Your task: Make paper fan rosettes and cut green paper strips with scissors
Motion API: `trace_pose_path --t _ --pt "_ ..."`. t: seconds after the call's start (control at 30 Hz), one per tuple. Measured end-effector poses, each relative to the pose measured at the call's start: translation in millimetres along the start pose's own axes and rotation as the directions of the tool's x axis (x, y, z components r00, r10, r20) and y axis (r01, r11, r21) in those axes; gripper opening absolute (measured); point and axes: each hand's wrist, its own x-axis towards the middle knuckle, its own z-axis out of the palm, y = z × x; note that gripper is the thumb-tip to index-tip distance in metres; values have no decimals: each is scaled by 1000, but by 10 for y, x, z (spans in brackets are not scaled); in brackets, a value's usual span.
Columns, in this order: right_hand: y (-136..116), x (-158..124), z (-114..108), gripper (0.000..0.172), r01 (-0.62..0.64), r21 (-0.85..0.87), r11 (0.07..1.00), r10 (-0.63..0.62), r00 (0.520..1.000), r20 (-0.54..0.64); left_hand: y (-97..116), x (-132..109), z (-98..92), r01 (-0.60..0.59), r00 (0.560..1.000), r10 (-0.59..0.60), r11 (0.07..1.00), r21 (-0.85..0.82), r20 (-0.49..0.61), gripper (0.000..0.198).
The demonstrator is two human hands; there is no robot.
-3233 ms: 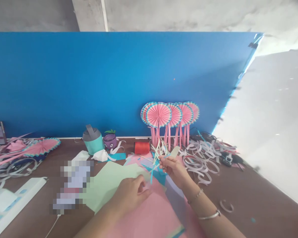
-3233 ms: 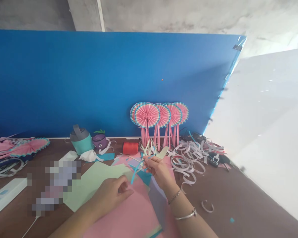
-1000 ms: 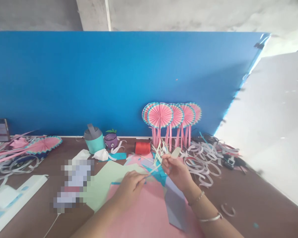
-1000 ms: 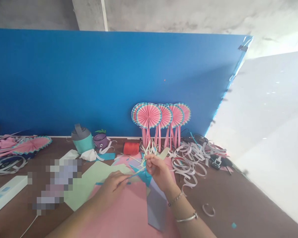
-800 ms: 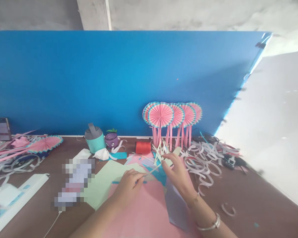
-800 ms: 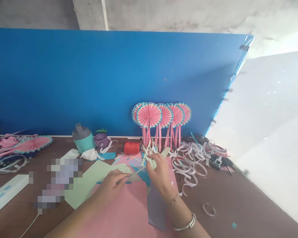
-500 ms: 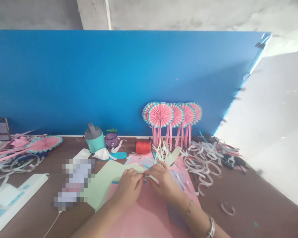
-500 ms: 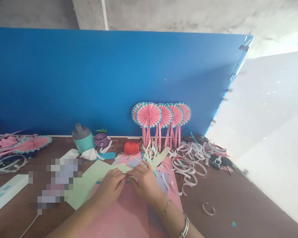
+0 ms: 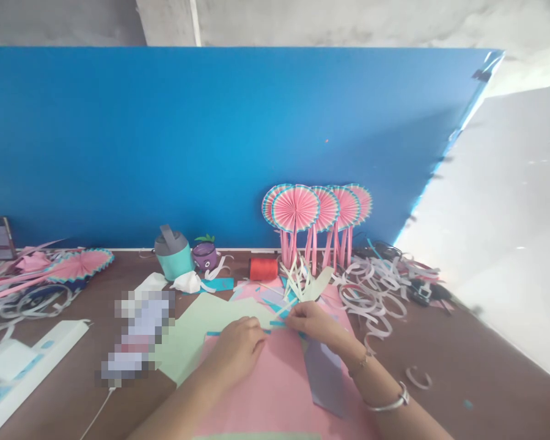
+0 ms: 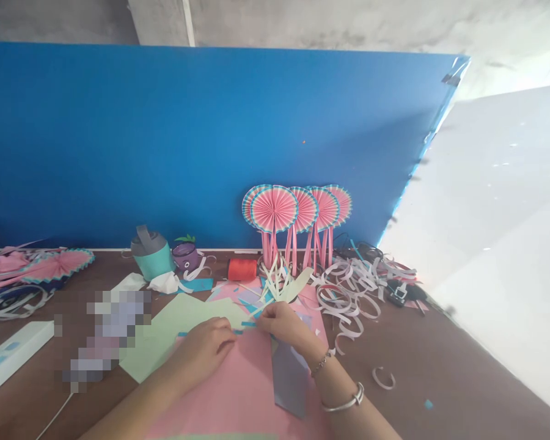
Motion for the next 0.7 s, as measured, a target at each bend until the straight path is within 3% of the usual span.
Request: trace_pose_path --t 0.7 --pt "31 36 54 21 -37 -189 981 31 999 -34 -8 -9 61 15 1000 -15 1000 27 -3 25"
